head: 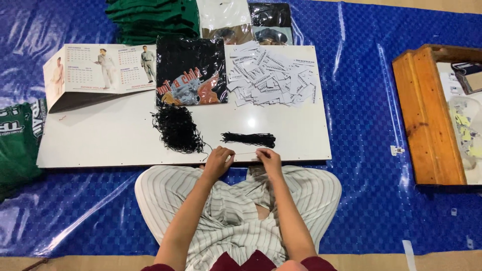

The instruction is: Organizing small black strings or tags into a bundle by picking them up individually

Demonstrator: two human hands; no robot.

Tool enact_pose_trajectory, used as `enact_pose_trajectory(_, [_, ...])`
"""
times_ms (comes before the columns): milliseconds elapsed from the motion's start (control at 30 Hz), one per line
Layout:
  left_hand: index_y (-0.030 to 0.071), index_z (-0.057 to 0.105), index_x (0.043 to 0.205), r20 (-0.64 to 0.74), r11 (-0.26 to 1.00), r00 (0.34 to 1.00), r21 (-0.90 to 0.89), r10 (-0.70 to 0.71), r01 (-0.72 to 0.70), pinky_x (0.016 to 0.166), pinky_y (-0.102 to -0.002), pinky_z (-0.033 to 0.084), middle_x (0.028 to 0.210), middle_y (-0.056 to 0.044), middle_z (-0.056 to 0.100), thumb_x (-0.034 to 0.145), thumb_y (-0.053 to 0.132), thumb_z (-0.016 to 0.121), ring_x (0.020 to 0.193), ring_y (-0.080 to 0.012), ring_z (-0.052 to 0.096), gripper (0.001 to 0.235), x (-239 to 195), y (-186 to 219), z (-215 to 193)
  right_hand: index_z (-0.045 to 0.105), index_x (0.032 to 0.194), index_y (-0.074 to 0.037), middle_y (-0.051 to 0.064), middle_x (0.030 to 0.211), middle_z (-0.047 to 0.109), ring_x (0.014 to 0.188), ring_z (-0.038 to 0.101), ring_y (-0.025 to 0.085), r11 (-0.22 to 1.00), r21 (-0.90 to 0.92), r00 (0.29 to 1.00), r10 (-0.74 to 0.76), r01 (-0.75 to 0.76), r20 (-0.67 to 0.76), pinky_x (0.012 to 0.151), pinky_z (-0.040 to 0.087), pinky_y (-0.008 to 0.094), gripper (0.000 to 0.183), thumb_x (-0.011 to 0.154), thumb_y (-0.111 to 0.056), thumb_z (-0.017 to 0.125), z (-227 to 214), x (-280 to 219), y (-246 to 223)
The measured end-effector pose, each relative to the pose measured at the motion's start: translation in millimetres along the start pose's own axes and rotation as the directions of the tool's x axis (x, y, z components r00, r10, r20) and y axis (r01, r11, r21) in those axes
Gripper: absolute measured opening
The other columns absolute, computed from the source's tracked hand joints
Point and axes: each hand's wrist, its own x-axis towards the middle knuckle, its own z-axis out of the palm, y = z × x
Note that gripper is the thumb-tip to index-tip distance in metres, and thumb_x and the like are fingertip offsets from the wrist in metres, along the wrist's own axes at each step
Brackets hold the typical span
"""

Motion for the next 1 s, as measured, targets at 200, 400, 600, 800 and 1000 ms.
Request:
enact_pose_trajectory(200, [0.022,0.069,0.097,-0.180,0.992,0.978,0.045,-0.107,0.117,0.071,-0.032,0.052,0.080,0.000,0.068,0.090,0.018,0.072,0.080,-0.0216,0.065,0.008,8,-8,-13,0.078,0.108,-0.002,0.013,0.089,0.075,0.077,0.066,0.013,0.994,0.083,0.988,-0.052,0.065,-0.146,0.072,0.063,0.027,0.019,0.091,-0.011,0.079,-43,6,-30])
enact_pose_trajectory(400, [0.020,0.071,0.097,-0.219,0.990,0.973,0.104,-0.068,0.092,0.071,-0.032,0.053,0.082,0.001,0.069,0.093,0.018,0.073,0.079,-0.0200,0.065,0.005,25,-11,-11,0.077,0.114,-0.003,0.019,0.093,0.076,0.082,0.072,0.019,0.995,-0.076,0.996,-0.069,0.064,-0.064,0.070,0.064,0.031,0.020,0.097,-0.012,0.074,-55,4,-76])
enact_pose_trajectory(600, [0.022,0.070,0.102,-0.136,0.981,0.981,0.116,-0.140,0.156,0.071,-0.034,0.053,0.082,0.004,0.073,0.092,0.026,0.075,0.079,-0.0194,0.066,0.012,32,-34,-3,0.080,0.107,-0.009,0.013,0.083,0.076,0.068,0.072,0.017,0.932,-0.358,0.995,-0.081,0.053,-0.066,0.055,0.064,0.026,0.017,0.092,-0.016,0.078,-51,35,-75])
enact_pose_trajectory(800, [0.021,0.071,0.097,-0.108,0.959,0.980,0.211,-0.168,0.188,0.069,-0.032,0.052,0.081,0.004,0.072,0.095,0.033,0.074,0.079,-0.0170,0.064,0.013,30,-41,3,0.079,0.105,-0.005,0.016,0.089,0.075,0.077,0.073,0.025,0.899,-0.429,0.988,-0.133,0.089,-0.074,0.058,0.062,0.035,0.016,0.095,-0.017,0.076,-45,38,-48])
enact_pose_trajectory(1000, [0.025,0.072,0.095,-0.144,0.926,0.975,0.314,-0.171,0.209,0.068,-0.030,0.051,0.080,0.006,0.070,0.094,0.036,0.075,0.083,-0.0154,0.060,0.012,33,-38,4,0.078,0.103,-0.005,0.015,0.091,0.074,0.083,0.073,0.026,0.866,-0.480,0.979,-0.192,0.137,-0.066,0.066,0.062,0.035,0.015,0.096,-0.018,0.076,-40,39,-54])
